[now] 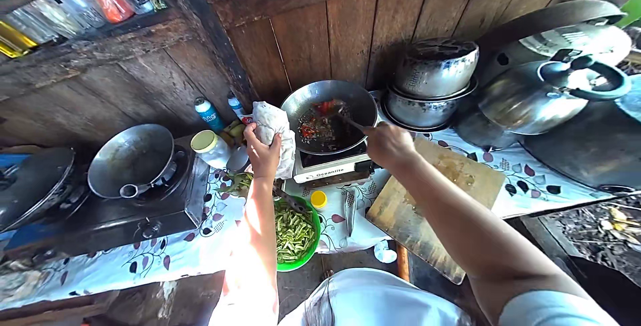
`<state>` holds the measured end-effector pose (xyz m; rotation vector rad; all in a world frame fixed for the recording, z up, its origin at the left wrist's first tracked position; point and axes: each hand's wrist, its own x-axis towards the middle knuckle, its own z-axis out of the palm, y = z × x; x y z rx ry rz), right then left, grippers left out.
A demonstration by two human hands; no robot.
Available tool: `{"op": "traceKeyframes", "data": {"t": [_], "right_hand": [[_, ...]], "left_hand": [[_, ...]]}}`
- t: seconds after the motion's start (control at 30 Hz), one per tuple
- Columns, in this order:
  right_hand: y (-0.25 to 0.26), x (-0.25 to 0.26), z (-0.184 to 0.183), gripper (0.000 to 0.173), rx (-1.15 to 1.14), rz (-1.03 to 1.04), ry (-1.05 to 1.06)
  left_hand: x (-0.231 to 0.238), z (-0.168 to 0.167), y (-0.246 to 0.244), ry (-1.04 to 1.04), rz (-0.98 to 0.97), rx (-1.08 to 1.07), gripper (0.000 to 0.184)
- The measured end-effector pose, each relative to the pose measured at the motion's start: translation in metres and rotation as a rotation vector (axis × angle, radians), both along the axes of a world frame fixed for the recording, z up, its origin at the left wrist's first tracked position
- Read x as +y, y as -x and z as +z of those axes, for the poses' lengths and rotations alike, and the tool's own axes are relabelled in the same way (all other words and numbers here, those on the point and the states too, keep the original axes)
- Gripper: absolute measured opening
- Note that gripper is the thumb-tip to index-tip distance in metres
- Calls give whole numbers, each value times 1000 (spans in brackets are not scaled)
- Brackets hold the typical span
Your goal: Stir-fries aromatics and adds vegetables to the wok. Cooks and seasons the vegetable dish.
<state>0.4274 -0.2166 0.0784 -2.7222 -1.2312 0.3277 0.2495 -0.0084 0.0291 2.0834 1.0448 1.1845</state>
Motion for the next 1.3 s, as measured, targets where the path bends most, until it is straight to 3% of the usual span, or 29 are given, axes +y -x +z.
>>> {"op": "traceKeyframes", "data": {"t": [0.13,0.33,0.43,0.57,0.7,0.87,1.07,1.13,1.3], "right_hand": [[-1,11,-28,35,30,136,-84],[0,-50,18,29,36,110,-114],[-10,-25,18,31,42,20,-29],[-11,18,-14,34,70,68,-80],[-3,-1,-12,36,84,150,-112],[-14,-19,13,32,61,39,-139],[-12,18,-25,37,151,62,-173],[-7,4,-18,35,148,118,-130],[14,-71,45,28,-16,191,-158]], "left_hand": [[0,0,0,-6,-3,5,73],[-1,0,-1,-18,11,-4,71],[-2,2,-1,-3,24,22,72],[-4,4,-1,19,22,42,71],[-5,5,-1,16,23,53,71],[-4,5,1,19,12,58,72],[-7,8,0,39,9,76,72],[-7,7,0,33,2,67,72],[-8,7,0,29,8,56,72]]}}
